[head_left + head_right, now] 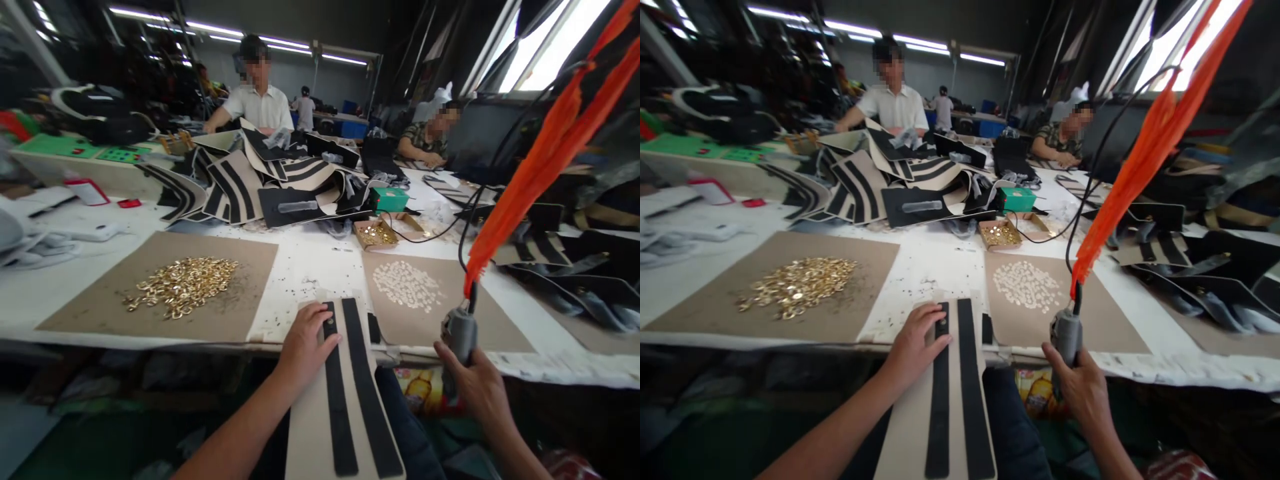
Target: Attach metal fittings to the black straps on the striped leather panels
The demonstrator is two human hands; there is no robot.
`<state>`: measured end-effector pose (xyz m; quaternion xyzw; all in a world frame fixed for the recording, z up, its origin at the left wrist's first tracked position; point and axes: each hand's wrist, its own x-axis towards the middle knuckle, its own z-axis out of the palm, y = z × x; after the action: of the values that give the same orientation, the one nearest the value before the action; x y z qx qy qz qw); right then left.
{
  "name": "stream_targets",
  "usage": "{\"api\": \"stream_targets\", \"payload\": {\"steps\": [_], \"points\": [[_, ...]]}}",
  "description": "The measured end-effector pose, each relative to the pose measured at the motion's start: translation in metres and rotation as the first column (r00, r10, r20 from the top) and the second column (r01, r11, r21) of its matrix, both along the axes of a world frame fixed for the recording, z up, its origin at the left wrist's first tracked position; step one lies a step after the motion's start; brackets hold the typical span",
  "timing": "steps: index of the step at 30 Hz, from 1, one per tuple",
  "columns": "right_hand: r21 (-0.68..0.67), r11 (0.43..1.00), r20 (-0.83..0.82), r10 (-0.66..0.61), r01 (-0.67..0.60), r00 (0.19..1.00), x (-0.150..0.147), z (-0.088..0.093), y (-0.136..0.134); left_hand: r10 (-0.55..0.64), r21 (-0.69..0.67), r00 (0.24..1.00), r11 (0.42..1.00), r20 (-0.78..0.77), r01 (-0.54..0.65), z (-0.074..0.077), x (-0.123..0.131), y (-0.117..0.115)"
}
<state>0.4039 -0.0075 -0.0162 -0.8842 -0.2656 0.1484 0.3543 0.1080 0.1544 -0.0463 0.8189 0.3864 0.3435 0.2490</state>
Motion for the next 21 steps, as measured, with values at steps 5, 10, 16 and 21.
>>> {"api": "stream_targets", "payload": {"steps": [5, 10, 16, 21], "points": [[0.505, 0.839, -0.279, 0.38, -0.202, 0.882, -0.059, 0.037, 0.052, 0.021, -0.046, 1.0, 0.999, -0.002, -0.022, 0.003, 0.001, -0.003], [0.785, 0.567, -0.299, 0.699, -0.248, 0.649, -0.124, 0.053, 0.121, 0.029, -0.091, 1.0, 0.995, 0.01, -0.028, 0.005, 0.001, -0.005], [0.827, 0.529, -0.275, 0.675, -0.19, 0.684, -0.155, 0.034, 0.155, -0.006, -0.112, 1.0, 0.994, 0.015, 0.008, 0.011, -0.001, -0.005], [0.844, 0.507, -0.269, 0.683, -0.176, 0.68, -0.156, 0.028, 0.158, -0.016, -0.127, 1.0, 0.992, 0.0, 0.016, 0.011, -0.001, -0.004]]}}
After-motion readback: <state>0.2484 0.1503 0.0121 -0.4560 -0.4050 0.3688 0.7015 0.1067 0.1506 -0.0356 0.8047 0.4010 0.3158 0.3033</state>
